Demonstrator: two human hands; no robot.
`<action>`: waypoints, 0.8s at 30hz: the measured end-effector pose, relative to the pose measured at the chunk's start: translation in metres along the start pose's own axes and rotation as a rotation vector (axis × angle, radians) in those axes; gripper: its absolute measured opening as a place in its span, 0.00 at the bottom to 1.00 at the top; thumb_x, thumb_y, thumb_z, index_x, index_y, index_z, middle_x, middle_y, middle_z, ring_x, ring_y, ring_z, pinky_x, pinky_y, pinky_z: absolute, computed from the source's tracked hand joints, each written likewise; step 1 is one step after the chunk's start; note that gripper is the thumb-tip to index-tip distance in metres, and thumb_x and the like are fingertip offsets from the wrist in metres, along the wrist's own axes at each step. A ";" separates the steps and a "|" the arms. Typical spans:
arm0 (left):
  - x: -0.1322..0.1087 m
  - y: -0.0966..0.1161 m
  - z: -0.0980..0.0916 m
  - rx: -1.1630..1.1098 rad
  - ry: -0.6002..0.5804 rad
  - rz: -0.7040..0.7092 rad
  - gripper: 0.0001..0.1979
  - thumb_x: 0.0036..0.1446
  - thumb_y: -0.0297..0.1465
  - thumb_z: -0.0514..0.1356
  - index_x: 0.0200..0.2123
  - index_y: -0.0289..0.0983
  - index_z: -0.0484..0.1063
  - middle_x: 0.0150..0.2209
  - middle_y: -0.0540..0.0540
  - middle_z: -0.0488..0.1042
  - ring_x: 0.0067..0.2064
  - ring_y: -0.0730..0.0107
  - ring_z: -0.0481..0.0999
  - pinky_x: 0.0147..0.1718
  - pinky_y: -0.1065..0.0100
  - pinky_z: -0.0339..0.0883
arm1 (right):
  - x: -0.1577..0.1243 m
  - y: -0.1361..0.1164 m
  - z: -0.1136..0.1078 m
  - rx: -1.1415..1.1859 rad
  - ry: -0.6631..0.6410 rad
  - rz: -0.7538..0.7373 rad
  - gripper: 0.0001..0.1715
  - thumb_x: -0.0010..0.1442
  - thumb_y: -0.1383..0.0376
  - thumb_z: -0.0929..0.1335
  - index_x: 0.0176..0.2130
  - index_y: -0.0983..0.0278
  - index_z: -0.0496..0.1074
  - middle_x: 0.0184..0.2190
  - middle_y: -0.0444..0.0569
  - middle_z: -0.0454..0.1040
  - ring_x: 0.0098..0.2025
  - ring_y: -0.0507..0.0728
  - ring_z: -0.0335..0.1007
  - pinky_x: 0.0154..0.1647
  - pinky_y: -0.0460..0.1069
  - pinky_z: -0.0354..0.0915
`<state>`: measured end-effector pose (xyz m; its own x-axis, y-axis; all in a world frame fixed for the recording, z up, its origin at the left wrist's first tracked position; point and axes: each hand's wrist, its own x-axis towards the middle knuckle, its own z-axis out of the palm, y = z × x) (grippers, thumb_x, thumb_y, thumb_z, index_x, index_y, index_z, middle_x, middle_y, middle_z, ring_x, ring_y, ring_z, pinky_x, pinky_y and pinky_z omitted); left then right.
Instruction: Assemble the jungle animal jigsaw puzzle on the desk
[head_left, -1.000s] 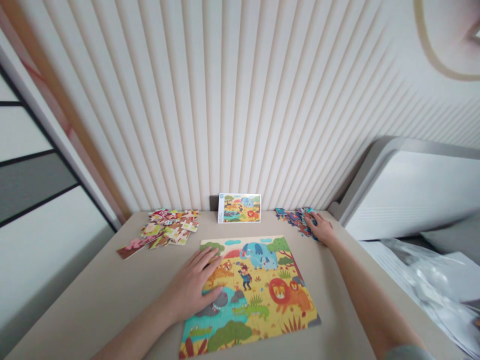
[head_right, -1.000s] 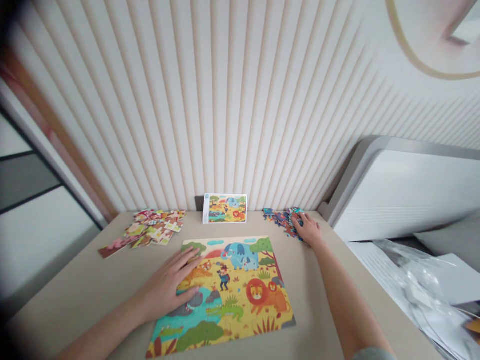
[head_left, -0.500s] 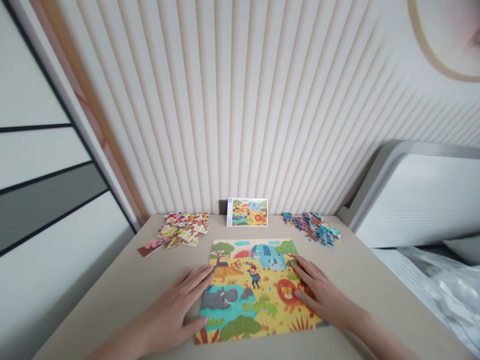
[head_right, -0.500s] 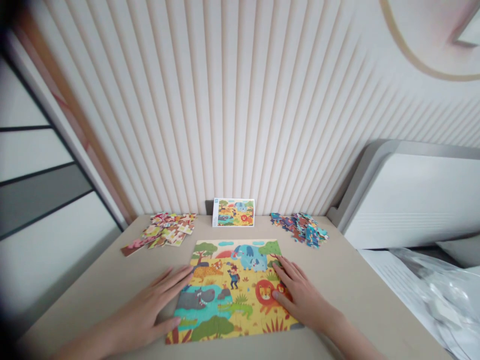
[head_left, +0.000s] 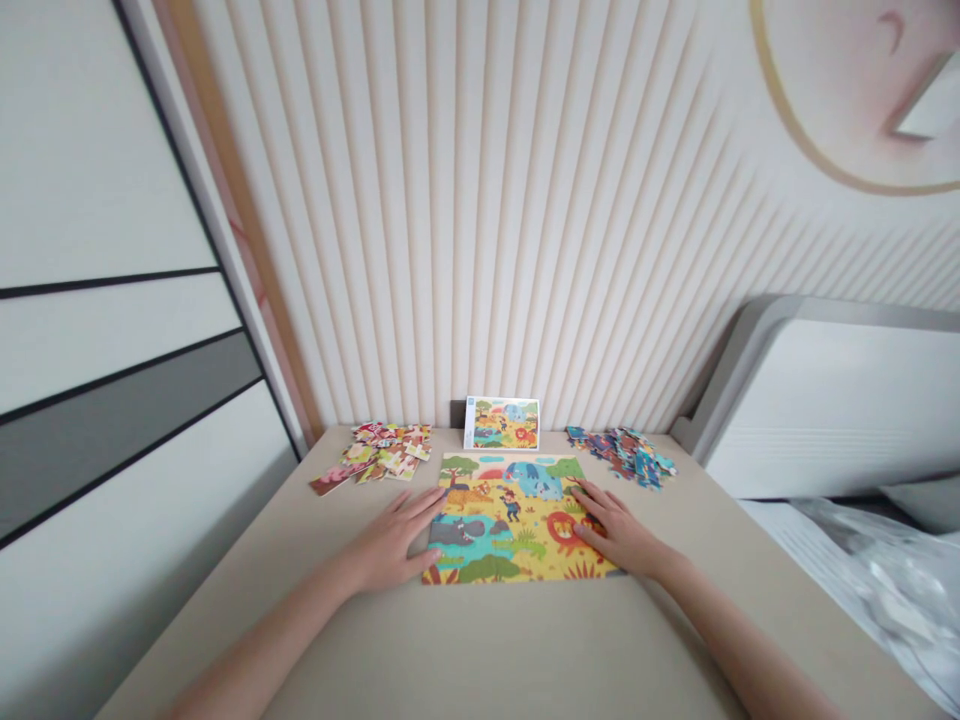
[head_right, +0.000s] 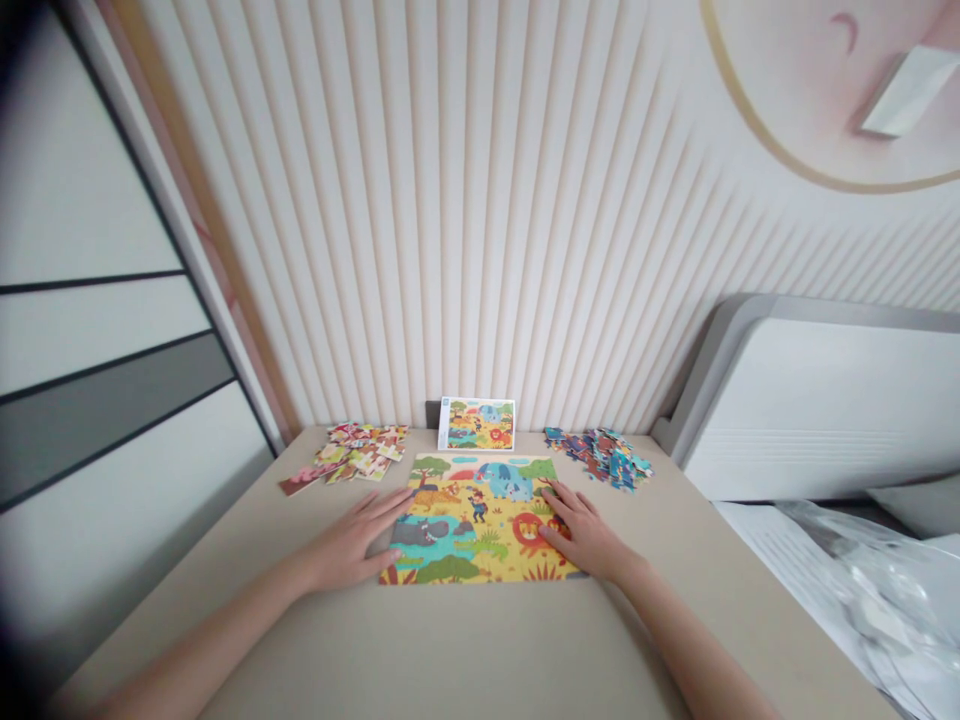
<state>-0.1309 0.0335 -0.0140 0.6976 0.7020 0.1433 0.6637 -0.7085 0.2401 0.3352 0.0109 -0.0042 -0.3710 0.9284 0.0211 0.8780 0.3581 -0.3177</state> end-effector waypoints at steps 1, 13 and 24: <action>0.002 -0.001 0.000 0.012 -0.001 0.001 0.39 0.68 0.46 0.53 0.74 0.49 0.36 0.74 0.48 0.43 0.74 0.55 0.48 0.71 0.46 0.41 | 0.002 0.000 0.000 -0.004 -0.001 0.001 0.42 0.68 0.39 0.58 0.72 0.54 0.53 0.74 0.48 0.46 0.75 0.63 0.41 0.75 0.62 0.39; -0.101 0.025 0.012 0.180 0.106 -0.103 0.37 0.70 0.45 0.52 0.74 0.47 0.38 0.73 0.48 0.48 0.72 0.54 0.55 0.68 0.51 0.54 | -0.109 0.018 0.029 -0.084 0.136 0.161 0.39 0.70 0.45 0.59 0.73 0.52 0.49 0.74 0.46 0.48 0.74 0.65 0.45 0.74 0.67 0.43; -0.131 0.042 0.022 0.107 0.331 -0.332 0.22 0.68 0.42 0.56 0.62 0.47 0.69 0.63 0.47 0.70 0.62 0.57 0.71 0.61 0.55 0.69 | -0.134 0.008 0.038 -0.083 0.363 0.292 0.30 0.67 0.46 0.62 0.62 0.53 0.70 0.66 0.47 0.65 0.68 0.68 0.60 0.70 0.69 0.56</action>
<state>-0.1886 -0.0903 -0.0438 0.3308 0.8647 0.3779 0.8722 -0.4331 0.2273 0.3798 -0.1144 -0.0459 0.0123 0.9609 0.2768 0.9564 0.0694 -0.2835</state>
